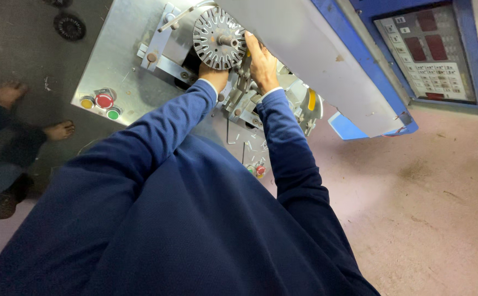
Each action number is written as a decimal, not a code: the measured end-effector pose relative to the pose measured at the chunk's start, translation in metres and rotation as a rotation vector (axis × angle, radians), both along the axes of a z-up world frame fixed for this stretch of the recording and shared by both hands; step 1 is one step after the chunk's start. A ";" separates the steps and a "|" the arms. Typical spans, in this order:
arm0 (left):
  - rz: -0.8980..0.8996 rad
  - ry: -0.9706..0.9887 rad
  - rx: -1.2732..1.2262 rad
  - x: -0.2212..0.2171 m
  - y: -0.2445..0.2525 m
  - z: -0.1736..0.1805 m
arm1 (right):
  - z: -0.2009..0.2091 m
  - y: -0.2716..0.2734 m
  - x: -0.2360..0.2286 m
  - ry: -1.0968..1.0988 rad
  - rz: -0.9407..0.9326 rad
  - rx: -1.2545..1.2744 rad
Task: The person uses a hex key to tighten a bolt on a circular metal component mounted on a machine. They repeatedly adjust the component's position and re-tighten the bolt to secure it in place.
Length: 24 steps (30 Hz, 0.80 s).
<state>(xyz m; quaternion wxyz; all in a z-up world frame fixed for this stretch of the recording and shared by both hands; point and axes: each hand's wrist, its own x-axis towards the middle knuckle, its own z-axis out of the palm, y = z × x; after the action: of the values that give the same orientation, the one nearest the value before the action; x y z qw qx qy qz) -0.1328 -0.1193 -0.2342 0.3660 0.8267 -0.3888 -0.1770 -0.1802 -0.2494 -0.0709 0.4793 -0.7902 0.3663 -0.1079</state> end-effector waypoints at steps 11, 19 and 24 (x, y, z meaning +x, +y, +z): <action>0.043 -0.037 -0.060 0.008 0.000 0.012 | 0.002 0.000 0.008 -0.126 -0.101 0.329; 0.035 -0.075 -0.148 0.007 0.003 0.002 | -0.038 -0.017 -0.022 -0.028 0.313 -0.400; 0.031 -0.057 0.008 0.006 0.006 0.020 | -0.043 -0.020 -0.022 -0.015 0.324 -0.433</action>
<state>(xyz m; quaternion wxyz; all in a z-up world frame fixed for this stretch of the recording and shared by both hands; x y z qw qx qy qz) -0.1265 -0.1135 -0.2146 0.3542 0.8389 -0.3855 -0.1490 -0.2019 -0.2698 -0.1144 0.3129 -0.9218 0.1998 -0.1115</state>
